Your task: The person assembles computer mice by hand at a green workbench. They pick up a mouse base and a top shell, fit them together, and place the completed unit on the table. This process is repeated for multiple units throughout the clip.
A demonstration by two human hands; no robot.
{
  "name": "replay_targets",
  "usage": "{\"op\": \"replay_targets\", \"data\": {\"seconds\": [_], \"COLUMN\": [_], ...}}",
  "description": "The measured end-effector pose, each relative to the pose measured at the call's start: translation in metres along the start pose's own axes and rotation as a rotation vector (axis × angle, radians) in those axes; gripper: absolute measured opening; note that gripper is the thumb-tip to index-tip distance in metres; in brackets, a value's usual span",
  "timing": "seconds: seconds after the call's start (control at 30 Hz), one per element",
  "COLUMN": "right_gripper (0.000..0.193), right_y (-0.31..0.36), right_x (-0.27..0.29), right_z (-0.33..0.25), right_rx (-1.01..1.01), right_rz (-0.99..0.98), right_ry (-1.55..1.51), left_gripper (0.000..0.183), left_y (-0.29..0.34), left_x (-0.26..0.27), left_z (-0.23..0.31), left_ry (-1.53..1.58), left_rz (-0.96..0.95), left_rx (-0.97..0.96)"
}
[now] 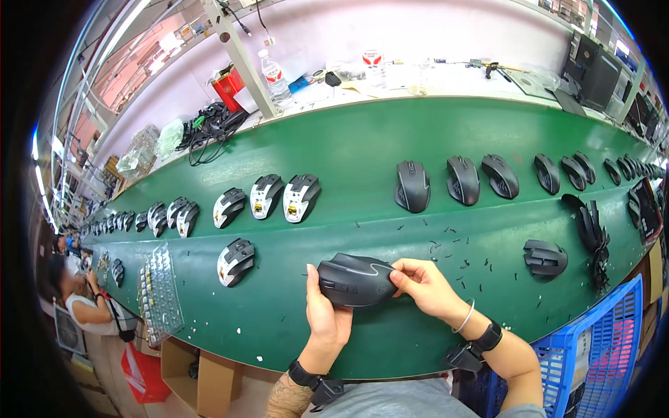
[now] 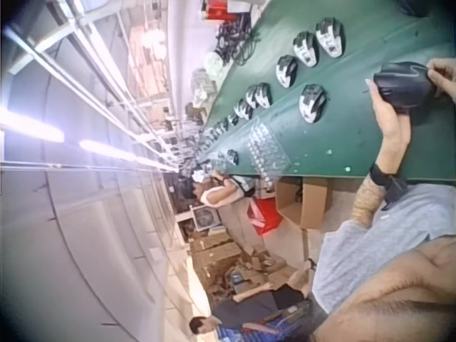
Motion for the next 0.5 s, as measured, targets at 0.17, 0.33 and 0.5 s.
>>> {"op": "replay_targets", "data": {"seconds": [0.17, 0.33, 0.5], "right_gripper": [0.034, 0.035, 0.035], "right_y": [-0.001, -0.003, -0.006], "right_x": [0.005, 0.017, 0.018], "right_z": [-0.005, -0.002, 0.006], "right_rx": [-0.158, -0.341, -0.361], "right_rz": [-0.004, -0.024, -0.008], "right_ry": [-0.224, -0.54, -0.656], "left_gripper": [0.065, 0.073, 0.06], "left_y": [0.001, 0.015, 0.018], "left_x": [0.004, -0.01, -0.009], "left_z": [0.0, -0.001, -0.003], "left_ry": [0.049, -0.274, -0.583], "left_rz": [-0.146, -0.239, -0.322], "left_rx": [0.057, -0.059, -0.228]}}
Point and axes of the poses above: each hand's wrist, its own y-axis away from the middle knuckle, its own x-axis out of the back of the hand, z = x × y, the point moved 1 cm from there along -y, towards the middle knuckle, and after that the axes turned 7 degrees about z, right-handed, at the moved point
